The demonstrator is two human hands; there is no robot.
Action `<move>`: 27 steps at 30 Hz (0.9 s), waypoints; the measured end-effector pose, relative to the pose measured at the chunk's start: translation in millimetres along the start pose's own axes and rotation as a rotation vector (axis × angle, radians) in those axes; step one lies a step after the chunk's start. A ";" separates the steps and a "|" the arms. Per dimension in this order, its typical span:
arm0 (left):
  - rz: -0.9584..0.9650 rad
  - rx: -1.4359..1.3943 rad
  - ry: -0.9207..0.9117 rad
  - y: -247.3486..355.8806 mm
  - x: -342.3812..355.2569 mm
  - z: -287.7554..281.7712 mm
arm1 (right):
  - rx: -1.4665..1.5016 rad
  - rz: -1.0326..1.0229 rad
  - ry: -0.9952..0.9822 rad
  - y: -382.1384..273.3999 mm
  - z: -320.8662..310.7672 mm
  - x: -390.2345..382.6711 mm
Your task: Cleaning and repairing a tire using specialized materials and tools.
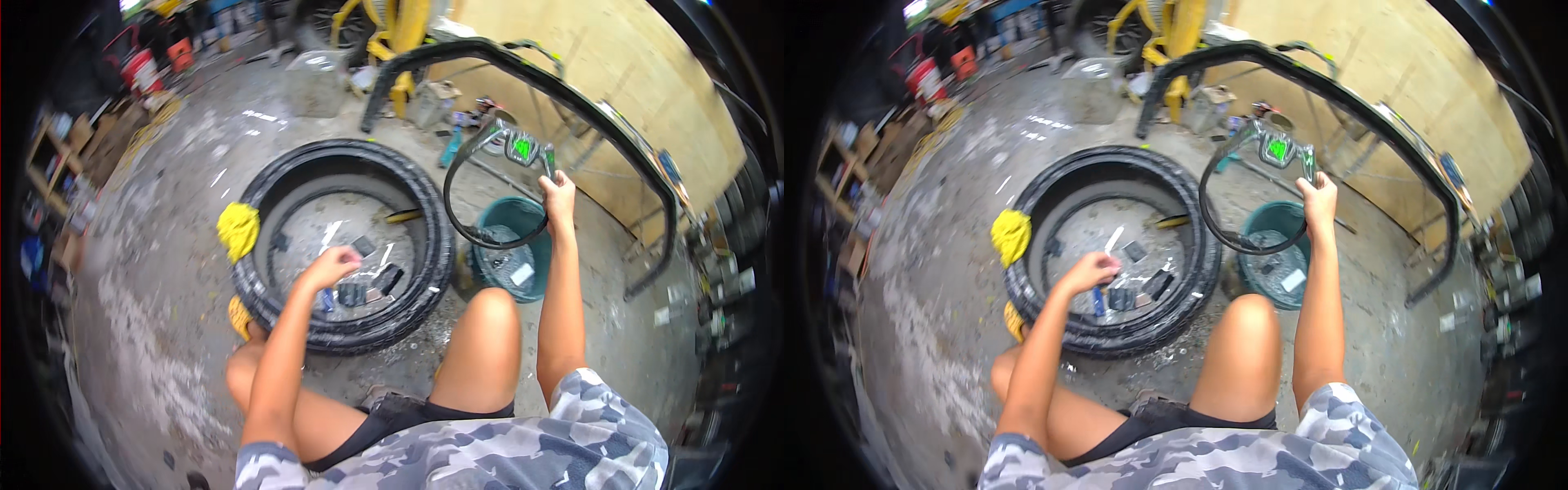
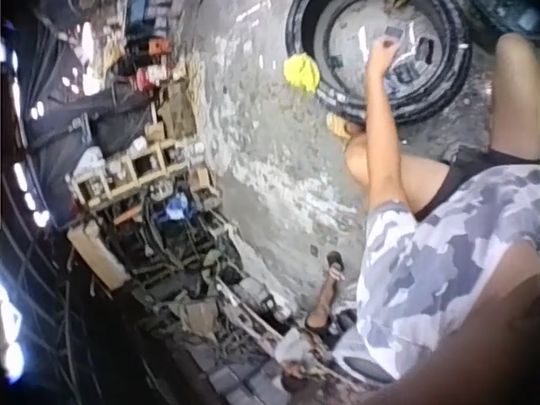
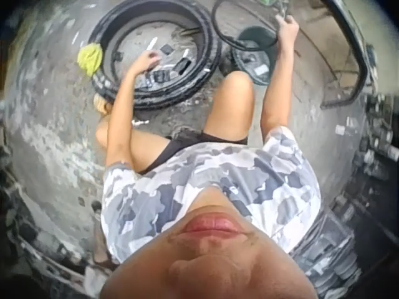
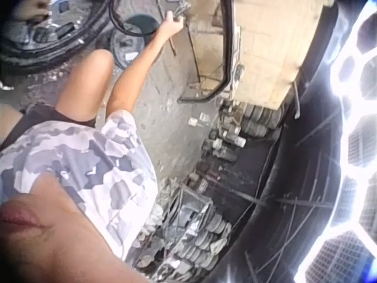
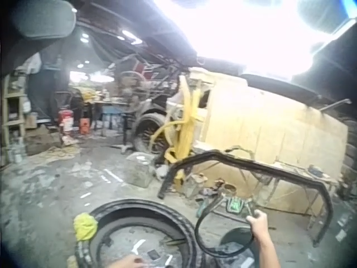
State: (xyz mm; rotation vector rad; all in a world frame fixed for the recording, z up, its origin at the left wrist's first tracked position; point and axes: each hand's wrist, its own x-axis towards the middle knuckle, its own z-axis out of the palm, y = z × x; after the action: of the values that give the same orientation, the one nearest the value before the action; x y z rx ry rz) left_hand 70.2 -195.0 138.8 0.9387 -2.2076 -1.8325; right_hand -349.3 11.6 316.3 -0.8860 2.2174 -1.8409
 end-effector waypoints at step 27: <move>0.195 -0.849 0.503 15.7 -25.3 -13.0 | 0.892 0.906 -0.655 41.5 275.9 -82.0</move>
State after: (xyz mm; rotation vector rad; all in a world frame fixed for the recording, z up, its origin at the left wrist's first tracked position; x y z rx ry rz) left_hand 90.6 -191.5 163.9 0.8164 -1.0238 -1.8798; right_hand -172.6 -179.8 187.2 -0.1676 0.9297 -1.4725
